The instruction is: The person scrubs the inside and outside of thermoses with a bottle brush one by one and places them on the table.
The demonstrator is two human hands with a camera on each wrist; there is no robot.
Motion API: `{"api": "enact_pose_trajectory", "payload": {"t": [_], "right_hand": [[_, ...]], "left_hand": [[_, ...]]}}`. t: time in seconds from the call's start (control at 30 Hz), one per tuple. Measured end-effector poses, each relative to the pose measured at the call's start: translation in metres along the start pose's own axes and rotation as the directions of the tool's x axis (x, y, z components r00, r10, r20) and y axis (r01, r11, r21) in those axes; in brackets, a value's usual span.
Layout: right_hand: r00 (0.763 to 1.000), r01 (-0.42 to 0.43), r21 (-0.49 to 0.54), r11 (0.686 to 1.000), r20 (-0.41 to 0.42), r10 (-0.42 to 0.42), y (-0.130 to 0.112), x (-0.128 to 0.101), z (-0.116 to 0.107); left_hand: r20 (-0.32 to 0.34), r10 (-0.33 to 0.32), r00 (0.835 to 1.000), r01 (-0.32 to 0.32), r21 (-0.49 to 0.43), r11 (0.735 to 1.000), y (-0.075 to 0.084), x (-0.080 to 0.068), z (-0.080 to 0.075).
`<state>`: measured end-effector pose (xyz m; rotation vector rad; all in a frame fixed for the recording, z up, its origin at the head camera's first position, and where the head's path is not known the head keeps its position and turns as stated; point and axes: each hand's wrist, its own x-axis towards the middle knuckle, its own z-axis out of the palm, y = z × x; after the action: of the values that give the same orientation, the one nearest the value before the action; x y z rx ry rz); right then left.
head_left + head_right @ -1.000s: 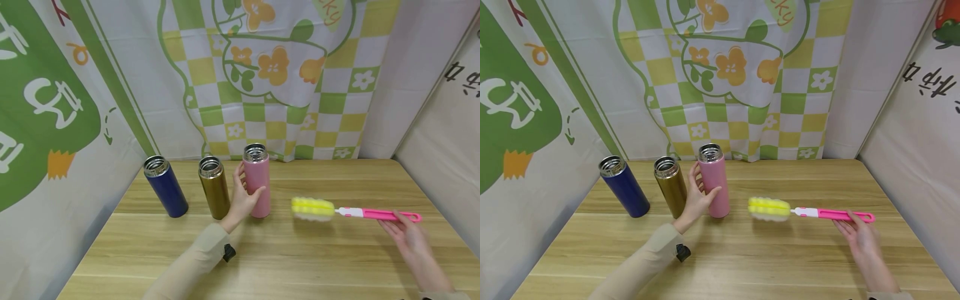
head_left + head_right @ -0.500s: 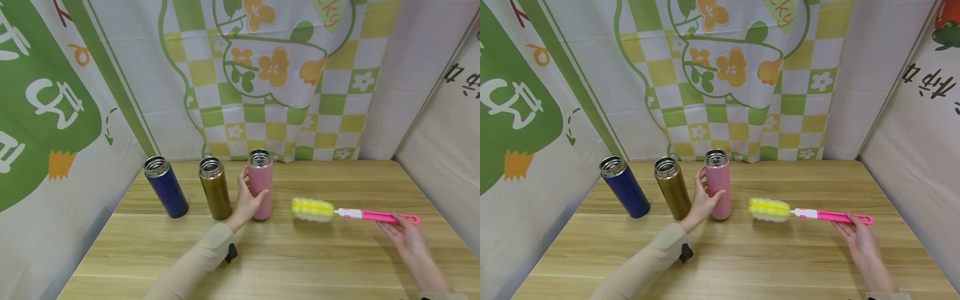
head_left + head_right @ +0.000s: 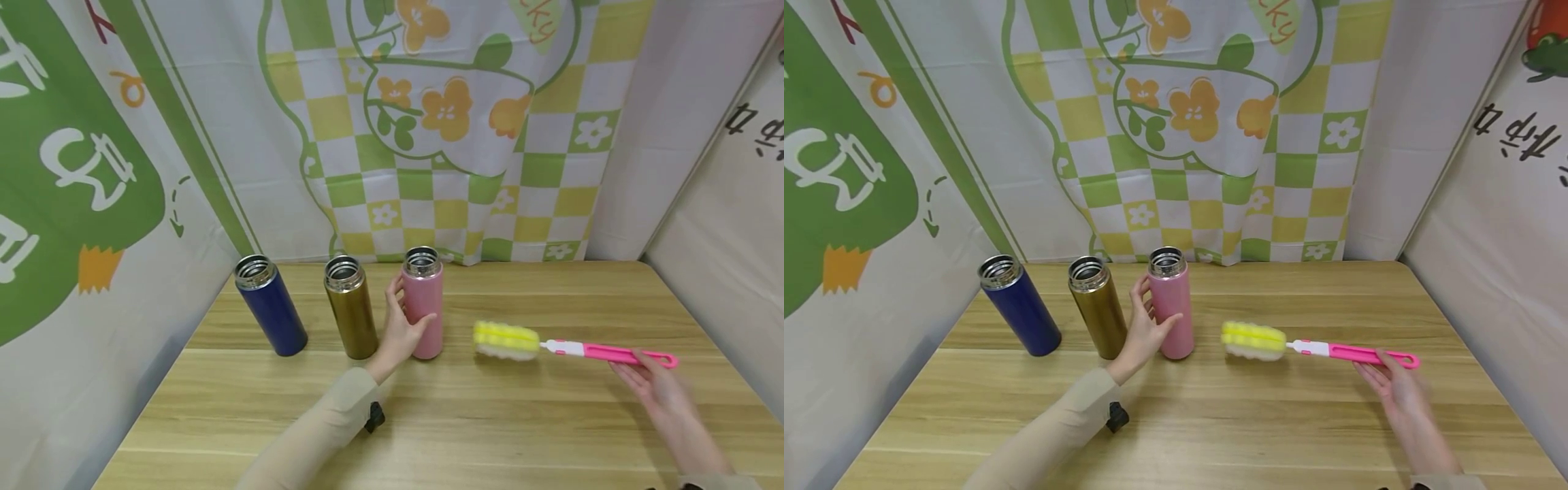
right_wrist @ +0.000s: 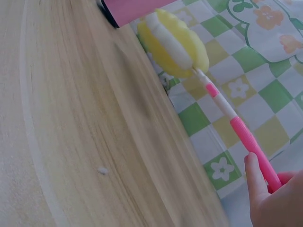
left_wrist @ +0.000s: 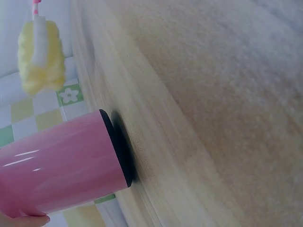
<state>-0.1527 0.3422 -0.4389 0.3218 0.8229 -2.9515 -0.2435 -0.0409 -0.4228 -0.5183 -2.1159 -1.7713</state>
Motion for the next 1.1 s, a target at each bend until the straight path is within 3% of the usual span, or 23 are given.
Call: {"api": "enact_pose_trajectory", "payload": {"t": [0.17, 0.3, 0.53, 0.77, 1.0, 1.1], "right_hand": [[1.000, -0.001, -0.026, 1.000, 0.030, 0.002, 0.001, 0.001, -0.002], [1.000, -0.016, -0.051, 0.999, 0.006, 0.017, 0.002, 0.003, -0.003], [0.990, -0.135, -0.069, 0.988, -0.051, 0.132, 0.003, 0.006, -0.007], [0.989, -0.100, -0.214, 0.972, -0.129, 0.074, 0.003, 0.016, -0.003], [0.977, -0.142, -0.274, 0.951, -0.194, 0.089, 0.001, 0.022, -0.009], [0.974, -0.124, -0.374, 0.919, -0.221, 0.042, 0.000, 0.024, -0.011]], "left_hand": [[0.019, 0.031, 0.999, -0.032, 0.038, 0.999, -0.002, -0.003, -0.001], [0.034, 0.054, 0.998, -0.056, 0.038, 0.998, -0.002, -0.006, -0.003], [0.054, 0.064, 0.997, -0.066, 0.047, 0.997, 0.000, -0.011, -0.006], [0.052, 0.071, 0.996, -0.073, 0.053, 0.996, 0.001, -0.013, -0.007], [0.057, 0.064, 0.996, -0.067, 0.064, 0.996, 0.001, -0.013, -0.008], [0.060, 0.046, 0.997, -0.050, 0.051, 0.997, 0.006, -0.013, -0.009]]}}
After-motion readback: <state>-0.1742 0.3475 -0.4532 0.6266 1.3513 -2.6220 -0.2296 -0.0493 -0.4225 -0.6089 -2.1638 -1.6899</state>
